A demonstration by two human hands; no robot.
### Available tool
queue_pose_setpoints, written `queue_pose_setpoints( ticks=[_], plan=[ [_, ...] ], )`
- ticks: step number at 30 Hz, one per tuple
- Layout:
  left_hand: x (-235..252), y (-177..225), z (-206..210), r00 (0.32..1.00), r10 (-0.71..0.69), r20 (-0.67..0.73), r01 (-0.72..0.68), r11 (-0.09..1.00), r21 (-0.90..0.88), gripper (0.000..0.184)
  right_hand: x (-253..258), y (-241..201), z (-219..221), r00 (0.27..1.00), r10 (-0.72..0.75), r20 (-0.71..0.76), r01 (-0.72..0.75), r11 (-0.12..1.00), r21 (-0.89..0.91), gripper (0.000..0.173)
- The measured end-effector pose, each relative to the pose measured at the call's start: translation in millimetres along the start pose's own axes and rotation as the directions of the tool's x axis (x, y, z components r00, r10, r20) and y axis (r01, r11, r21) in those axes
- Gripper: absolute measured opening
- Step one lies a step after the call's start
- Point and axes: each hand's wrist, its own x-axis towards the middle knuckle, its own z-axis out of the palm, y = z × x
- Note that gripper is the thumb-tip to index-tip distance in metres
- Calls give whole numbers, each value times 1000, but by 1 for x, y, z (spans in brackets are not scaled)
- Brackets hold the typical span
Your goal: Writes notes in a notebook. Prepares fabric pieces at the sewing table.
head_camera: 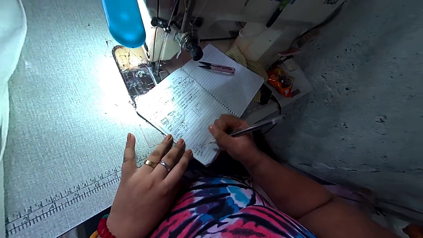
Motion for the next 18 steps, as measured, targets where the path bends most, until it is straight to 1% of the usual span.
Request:
queue_pose_setpoints(
  ticks=[1,2,3,5,7,9,10,12,13,15,18],
  plan=[
    [0,0,0,1000,0,-1,0,1000,6,34,2,-1,-3,999,21,-41,-19,998,62,26],
    [1,-1,0,1000,2,-4,-2,1000,13,34,4,-4,-7,998,6,-67,-1,997,76,25],
    [1,-1,-1,1000,8,-12,-8,1000,13,33,6,-8,-12,996,-42,-79,45,998,32,23],
    [2,-1,-1,999,13,-30,-13,1000,4,32,14,-19,-27,981,-181,-70,167,970,-178,25],
    [3,-1,-1,999,15,-44,-15,1000,2,31,27,-29,-44,958,-279,-66,233,891,-388,32],
    [3,-1,0,999,10,-52,-9,1000,13,31,38,-36,-57,942,-329,-71,223,770,-598,35],
    [3,0,0,998,6,-56,-5,1000,19,31,41,-38,-61,942,-324,-83,170,678,-716,34],
    [4,2,0,998,2,-70,0,1000,29,29,47,-37,-64,955,-283,-86,63,478,-876,33],
    [6,4,0,997,9,-73,-6,999,41,28,52,-35,-65,973,-221,-70,30,421,-907,32],
    [12,9,1,997,43,-69,-38,997,73,26,59,-29,-63,998,-63,-12,13,385,-923,29],
    [25,16,4,989,135,-56,-127,985,119,31,70,-24,-52,986,147,78,18,369,-929,29]
  ],
)
